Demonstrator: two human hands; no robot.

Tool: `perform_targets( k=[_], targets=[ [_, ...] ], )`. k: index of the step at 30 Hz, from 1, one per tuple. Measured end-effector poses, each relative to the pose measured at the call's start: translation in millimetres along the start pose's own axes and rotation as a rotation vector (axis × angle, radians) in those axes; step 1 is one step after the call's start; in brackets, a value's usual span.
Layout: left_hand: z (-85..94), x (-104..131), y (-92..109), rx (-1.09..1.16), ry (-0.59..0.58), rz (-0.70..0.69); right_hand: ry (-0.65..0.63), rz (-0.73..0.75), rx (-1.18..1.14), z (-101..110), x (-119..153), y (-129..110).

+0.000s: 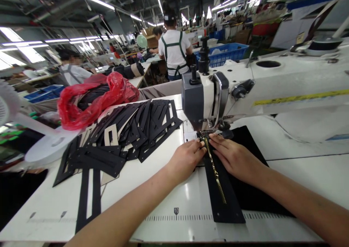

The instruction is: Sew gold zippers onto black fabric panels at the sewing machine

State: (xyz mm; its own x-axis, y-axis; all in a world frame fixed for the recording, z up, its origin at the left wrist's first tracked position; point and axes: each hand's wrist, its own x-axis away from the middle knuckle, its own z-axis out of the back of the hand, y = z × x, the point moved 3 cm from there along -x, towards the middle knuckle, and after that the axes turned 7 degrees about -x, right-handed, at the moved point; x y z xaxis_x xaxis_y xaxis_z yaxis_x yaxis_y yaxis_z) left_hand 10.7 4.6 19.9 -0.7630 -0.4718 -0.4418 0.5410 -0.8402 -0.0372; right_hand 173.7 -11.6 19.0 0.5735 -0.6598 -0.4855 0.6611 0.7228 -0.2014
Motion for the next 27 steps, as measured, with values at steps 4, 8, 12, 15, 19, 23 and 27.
perform_targets(
  k=[4,8,12,15,19,23,27],
  targets=[
    [-2.8,0.0,-3.2,0.025,-0.031,0.046,-0.010,-0.046,-0.061,-1.3,-2.8,7.1],
    [5.9,1.8,-2.3,0.133,-0.098,0.103,-0.057,-0.130,-0.173,8.0,-1.7,2.1],
    [18.5,3.5,3.0,0.253,-0.137,0.135,-0.133,-0.186,-0.197,19.1,3.5,-19.8],
    [17.3,2.6,5.4,0.248,-0.110,0.184,-0.131,-0.259,-0.165,21.7,3.5,-31.3],
    [5.5,0.6,6.7,0.217,-0.043,0.274,-0.126,-0.368,-0.101,15.3,-5.3,-31.3],
    [-0.5,0.1,8.2,0.212,-0.002,0.297,-0.120,-0.433,-0.052,5.6,-15.8,-25.8],
    [0.1,0.3,9.8,0.136,-0.006,0.265,-0.089,-0.469,-0.025,5.1,-15.1,-24.1]
  ],
)
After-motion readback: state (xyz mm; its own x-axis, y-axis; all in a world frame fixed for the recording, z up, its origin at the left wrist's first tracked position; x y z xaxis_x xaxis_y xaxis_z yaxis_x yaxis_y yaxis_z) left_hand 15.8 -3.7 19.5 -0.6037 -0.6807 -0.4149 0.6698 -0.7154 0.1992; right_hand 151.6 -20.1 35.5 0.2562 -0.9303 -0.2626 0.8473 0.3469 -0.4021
